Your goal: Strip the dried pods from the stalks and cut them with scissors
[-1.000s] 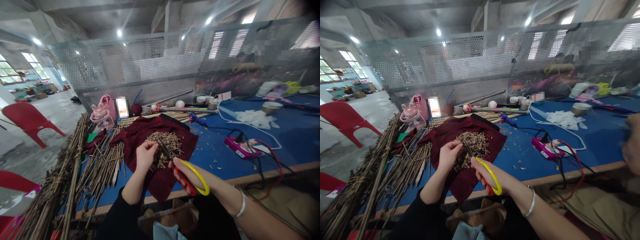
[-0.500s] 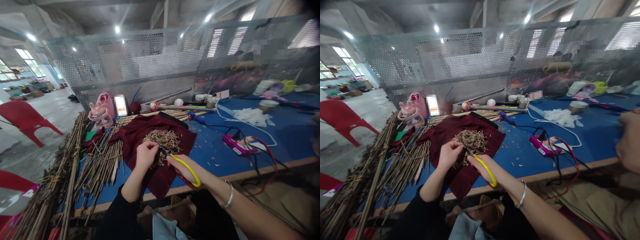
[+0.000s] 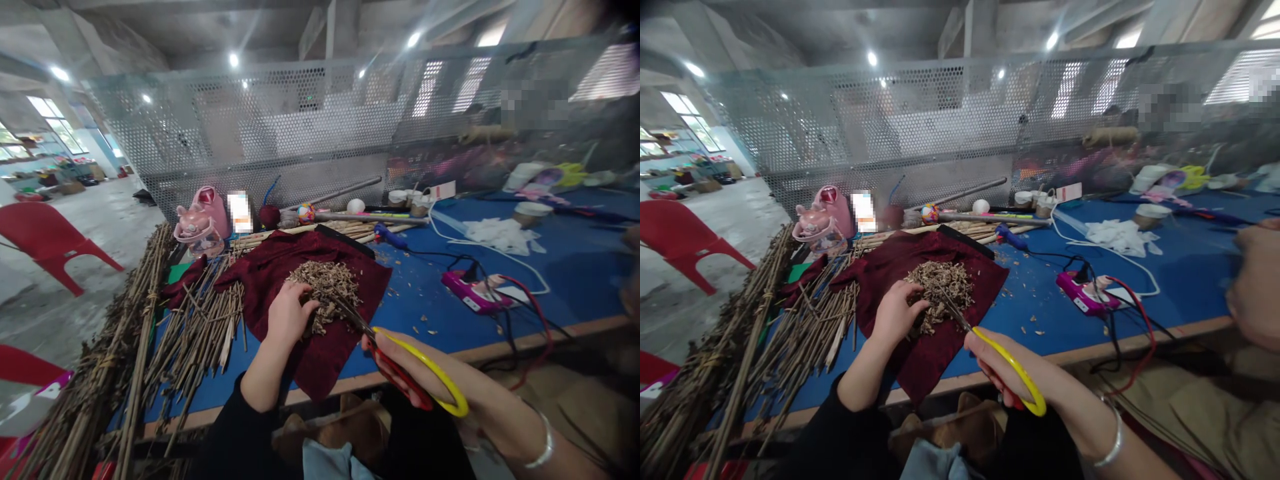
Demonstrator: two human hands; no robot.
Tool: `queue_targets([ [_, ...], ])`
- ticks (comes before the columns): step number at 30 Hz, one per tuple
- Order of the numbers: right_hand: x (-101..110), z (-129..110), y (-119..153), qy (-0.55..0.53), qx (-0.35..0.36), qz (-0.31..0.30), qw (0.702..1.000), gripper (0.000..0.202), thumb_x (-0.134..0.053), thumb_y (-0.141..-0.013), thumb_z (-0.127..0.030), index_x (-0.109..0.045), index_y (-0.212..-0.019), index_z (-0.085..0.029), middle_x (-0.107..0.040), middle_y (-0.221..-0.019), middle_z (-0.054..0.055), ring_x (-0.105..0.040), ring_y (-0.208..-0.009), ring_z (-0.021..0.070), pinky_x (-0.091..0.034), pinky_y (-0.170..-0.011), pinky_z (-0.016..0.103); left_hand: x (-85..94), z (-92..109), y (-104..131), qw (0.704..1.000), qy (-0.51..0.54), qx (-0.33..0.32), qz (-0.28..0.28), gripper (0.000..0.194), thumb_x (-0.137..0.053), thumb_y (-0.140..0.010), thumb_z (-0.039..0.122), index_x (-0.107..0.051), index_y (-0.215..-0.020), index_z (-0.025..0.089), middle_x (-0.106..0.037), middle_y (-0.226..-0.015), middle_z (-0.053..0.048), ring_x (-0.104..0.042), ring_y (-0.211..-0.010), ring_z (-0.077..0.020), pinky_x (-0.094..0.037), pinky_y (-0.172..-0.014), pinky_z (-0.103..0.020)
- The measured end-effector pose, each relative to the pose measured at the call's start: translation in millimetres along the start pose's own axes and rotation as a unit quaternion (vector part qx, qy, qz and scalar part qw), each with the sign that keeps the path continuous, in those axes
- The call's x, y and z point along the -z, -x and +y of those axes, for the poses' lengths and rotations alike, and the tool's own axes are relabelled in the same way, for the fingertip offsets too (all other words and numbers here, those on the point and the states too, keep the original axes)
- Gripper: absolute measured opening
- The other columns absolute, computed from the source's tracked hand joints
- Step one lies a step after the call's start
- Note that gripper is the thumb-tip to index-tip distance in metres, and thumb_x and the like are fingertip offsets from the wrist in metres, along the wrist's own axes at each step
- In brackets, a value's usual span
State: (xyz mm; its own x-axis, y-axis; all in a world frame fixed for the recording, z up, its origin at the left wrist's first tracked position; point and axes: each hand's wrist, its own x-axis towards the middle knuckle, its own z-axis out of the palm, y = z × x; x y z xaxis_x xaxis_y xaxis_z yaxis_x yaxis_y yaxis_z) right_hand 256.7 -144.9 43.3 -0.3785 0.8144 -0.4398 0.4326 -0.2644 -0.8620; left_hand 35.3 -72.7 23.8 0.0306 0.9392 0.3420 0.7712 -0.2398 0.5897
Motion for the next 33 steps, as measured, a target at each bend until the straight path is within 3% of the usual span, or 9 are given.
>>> queue_targets([
  [5, -2.9, 1.2, 0.3, 0.004, -0.035, -0.003, 0.999, 0.057, -0.027, -0.079, -0.072, -0.046, -0.081, -0.019, -0.042, -0.049, -0.007, -0.039, -0.031, 0.0043, -0.024, -0.028, 0.013, -8.4, 1.3, -1.0, 1.0, 0.008, -0.007, -0.015, 0.01, -0.061, -0.077, 0.024, -0.068, -0.084, 0.022, -0.065, -0.09, -0.002, -0.06, -0.083, -0.0159, -0.045, -0.076, -0.026],
  [15, -6.7, -20.0, -21.7, 0.033, -0.018, -0.023, 0.999, 0.063, -0.023, -0.075, -0.076, -0.046, -0.086, -0.019, -0.038, -0.045, -0.009, -0.036, -0.028, 0.0058, -0.027, -0.026, 0.016, -6.3, -1.1, -0.2, 0.997, 0.059, -0.048, 0.007, 0.01, -0.062, -0.076, 0.018, -0.069, -0.083, 0.019, -0.071, -0.085, -0.003, -0.064, -0.079, -0.0151, -0.048, -0.078, -0.027],
  [19, -9.7, -31.5, -28.3, 0.071, 0.038, -0.014, 0.997, 0.061, -0.024, -0.076, -0.076, -0.046, -0.083, -0.019, -0.036, -0.044, -0.008, -0.032, -0.031, 0.0065, -0.026, -0.03, 0.019, -6.8, -3.7, 0.8, 0.996, 0.057, -0.063, 0.009, 0.008, -0.064, -0.075, 0.017, -0.069, -0.081, 0.019, -0.071, -0.083, -0.003, -0.064, -0.077, -0.0144, -0.048, -0.075, -0.026],
  [24, -15.2, -39.9, -38.8, 0.081, 0.123, 0.053, 0.988, 0.051, -0.033, -0.08, -0.067, -0.042, -0.063, -0.019, -0.029, -0.047, -0.007, -0.024, -0.042, 0.0065, -0.022, -0.037, 0.02, -4.1, -1.5, 1.6, 0.997, 0.053, -0.061, 0.009, 0.007, -0.062, -0.076, 0.017, -0.068, -0.078, 0.019, -0.07, -0.079, -0.002, -0.063, -0.074, -0.0145, -0.047, -0.074, -0.026],
  [29, -15.0, -31.5, -40.4, 0.074, 0.128, 0.066, 0.987, 0.048, -0.041, -0.079, -0.063, -0.039, -0.06, -0.019, -0.031, -0.049, -0.006, -0.026, -0.045, 0.0068, -0.023, -0.04, 0.02, -1.3, -2.4, 0.2, 0.998, 0.029, -0.047, -0.011, 0.009, -0.059, -0.077, 0.016, -0.068, -0.079, 0.019, -0.07, -0.08, -0.003, -0.062, -0.075, -0.0148, -0.046, -0.075, -0.026],
  [33, -7.6, -11.1, -27.0, -0.006, 0.107, 0.029, 0.994, 0.047, -0.04, -0.079, -0.065, -0.047, -0.08, -0.019, -0.029, -0.047, -0.009, -0.022, -0.037, 0.0048, -0.019, -0.034, 0.018, 0.3, -8.0, -0.8, 1.0, -0.016, -0.003, 0.006, 0.011, -0.057, -0.079, 0.021, -0.068, -0.08, 0.019, -0.068, -0.082, -0.004, -0.061, -0.078, -0.016, -0.045, -0.076, -0.027],
])
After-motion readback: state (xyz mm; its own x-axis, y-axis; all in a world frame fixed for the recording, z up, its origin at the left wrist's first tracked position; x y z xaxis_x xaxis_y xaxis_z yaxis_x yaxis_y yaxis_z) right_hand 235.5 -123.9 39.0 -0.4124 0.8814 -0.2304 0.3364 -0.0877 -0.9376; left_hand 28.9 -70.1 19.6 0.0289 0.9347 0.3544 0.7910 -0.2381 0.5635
